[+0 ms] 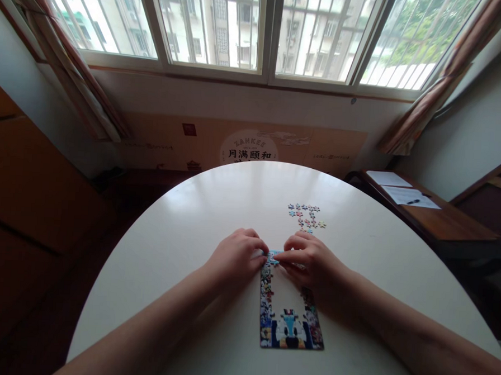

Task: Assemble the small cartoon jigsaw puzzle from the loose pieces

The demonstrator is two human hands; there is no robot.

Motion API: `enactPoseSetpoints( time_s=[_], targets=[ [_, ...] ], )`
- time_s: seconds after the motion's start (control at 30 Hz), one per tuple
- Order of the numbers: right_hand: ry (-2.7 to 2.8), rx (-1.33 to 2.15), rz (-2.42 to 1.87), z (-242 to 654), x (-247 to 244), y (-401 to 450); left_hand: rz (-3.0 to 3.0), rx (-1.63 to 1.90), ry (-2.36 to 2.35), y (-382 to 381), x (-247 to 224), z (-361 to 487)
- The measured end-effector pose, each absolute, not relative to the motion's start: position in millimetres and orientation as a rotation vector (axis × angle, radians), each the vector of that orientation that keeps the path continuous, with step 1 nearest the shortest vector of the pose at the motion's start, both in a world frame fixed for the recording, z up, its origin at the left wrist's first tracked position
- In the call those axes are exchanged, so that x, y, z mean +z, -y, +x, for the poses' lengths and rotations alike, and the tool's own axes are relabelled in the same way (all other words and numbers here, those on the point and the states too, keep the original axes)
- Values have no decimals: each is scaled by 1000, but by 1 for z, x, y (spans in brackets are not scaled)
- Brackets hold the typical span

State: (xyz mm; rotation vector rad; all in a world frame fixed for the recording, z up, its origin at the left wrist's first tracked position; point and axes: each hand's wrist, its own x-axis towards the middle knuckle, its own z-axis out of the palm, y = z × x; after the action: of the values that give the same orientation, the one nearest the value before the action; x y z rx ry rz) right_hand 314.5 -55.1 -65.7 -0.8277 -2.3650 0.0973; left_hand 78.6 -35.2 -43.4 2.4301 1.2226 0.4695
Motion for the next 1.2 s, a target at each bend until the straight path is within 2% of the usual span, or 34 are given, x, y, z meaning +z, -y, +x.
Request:
enactPoseSetpoints(
  time_s=[0.17,0.5,1.03,1.2],
  targets=[
    [2194,75,-901,321,-61,55,2445,481,-1215,34,-44,79],
    [2408,151,-848,323,-63,52,2635,515,-917,39,-37,78],
    [2410,181,-923,318,-60,54,2705,293,-1029,46,-33,87],
    [2403,164,-932,317,-61,54,2721,354,-971,43,-34,81]
  ],
)
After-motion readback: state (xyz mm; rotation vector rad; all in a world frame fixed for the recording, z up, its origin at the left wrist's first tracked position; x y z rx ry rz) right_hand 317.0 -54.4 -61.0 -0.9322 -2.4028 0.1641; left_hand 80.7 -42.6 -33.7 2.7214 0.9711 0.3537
